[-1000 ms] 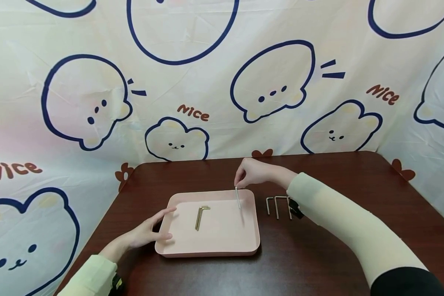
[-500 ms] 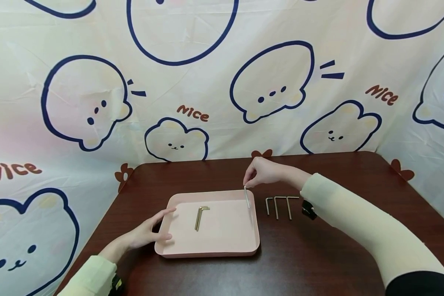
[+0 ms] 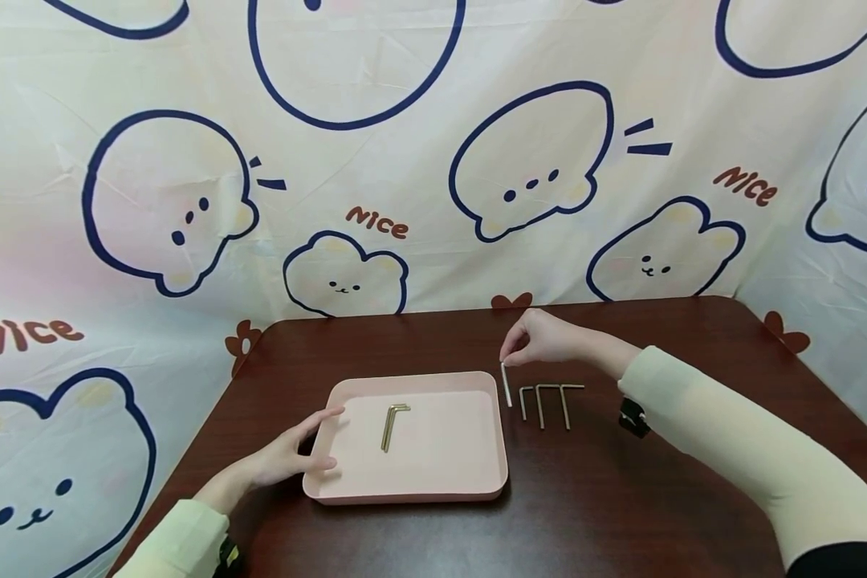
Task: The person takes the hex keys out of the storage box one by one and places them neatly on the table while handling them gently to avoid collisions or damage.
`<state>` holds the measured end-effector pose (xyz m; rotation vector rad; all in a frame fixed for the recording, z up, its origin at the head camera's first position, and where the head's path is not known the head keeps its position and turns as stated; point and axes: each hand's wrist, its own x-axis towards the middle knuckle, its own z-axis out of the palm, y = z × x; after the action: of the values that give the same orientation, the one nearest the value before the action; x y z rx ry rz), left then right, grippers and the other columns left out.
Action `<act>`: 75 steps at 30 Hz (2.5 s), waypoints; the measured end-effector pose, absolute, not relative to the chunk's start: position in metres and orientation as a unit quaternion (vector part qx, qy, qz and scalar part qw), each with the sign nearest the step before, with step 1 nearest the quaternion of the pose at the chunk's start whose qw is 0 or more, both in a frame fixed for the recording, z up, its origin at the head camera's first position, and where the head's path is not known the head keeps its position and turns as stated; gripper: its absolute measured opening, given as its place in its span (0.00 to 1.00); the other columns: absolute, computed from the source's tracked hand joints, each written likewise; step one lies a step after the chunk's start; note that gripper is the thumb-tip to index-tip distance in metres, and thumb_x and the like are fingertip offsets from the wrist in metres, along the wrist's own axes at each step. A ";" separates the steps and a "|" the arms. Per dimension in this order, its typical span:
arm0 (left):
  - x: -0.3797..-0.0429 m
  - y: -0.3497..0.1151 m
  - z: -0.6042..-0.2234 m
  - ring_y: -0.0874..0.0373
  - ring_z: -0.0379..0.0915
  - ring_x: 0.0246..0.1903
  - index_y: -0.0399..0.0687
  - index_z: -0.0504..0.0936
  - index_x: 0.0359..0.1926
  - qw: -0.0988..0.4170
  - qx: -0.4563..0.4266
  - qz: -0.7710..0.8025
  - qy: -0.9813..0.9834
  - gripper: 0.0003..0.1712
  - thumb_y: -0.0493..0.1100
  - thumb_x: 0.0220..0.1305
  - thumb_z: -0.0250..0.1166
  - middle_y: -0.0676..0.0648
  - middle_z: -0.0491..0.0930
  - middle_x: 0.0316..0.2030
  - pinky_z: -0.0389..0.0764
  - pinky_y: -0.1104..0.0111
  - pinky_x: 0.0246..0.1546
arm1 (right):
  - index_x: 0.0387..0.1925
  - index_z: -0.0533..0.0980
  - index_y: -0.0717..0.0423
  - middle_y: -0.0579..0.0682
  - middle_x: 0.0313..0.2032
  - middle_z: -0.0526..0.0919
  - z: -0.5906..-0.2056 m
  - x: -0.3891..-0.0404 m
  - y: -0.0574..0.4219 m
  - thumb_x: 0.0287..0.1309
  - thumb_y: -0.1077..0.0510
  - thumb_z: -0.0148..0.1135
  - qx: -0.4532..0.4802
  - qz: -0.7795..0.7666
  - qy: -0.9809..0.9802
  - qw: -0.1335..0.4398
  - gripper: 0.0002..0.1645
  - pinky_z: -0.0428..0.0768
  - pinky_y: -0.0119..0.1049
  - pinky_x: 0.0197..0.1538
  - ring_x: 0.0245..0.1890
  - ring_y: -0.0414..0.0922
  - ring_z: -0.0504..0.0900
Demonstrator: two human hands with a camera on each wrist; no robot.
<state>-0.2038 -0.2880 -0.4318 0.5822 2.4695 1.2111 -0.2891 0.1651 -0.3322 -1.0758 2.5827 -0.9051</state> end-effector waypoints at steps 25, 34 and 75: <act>-0.203 -0.288 -0.433 0.38 0.49 0.68 0.47 0.58 0.73 0.164 0.205 0.428 0.865 0.45 0.46 0.59 0.71 0.34 0.57 0.69 0.50 0.40 0.61 | 0.36 0.85 0.58 0.50 0.33 0.86 -0.345 -0.277 0.241 0.60 0.60 0.67 -0.312 -0.333 0.887 0.076 0.06 0.78 0.35 0.36 0.32 0.44 0.80; -0.203 -0.288 -0.431 0.38 0.50 0.67 0.46 0.57 0.73 0.162 0.204 0.430 0.865 0.45 0.45 0.59 0.71 0.33 0.57 0.69 0.50 0.40 0.61 | 0.37 0.85 0.60 0.51 0.34 0.86 -0.351 -0.271 0.260 0.59 0.60 0.67 -0.294 -0.342 0.889 0.078 0.07 0.79 0.34 0.35 0.32 0.52 0.80; -0.203 -0.288 -0.433 0.37 0.48 0.68 0.46 0.57 0.73 0.163 0.207 0.434 0.862 0.45 0.45 0.59 0.70 0.34 0.56 0.70 0.48 0.38 0.62 | 0.32 0.85 0.58 0.47 0.26 0.83 -0.420 -0.290 0.300 0.58 0.64 0.67 -0.228 -0.333 0.909 0.103 0.03 0.76 0.35 0.31 0.27 0.45 0.75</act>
<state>-0.2027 -0.2882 -0.4330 0.5909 2.4571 1.2362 -0.2901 0.3003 -0.4196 -0.6732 2.6824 -0.9831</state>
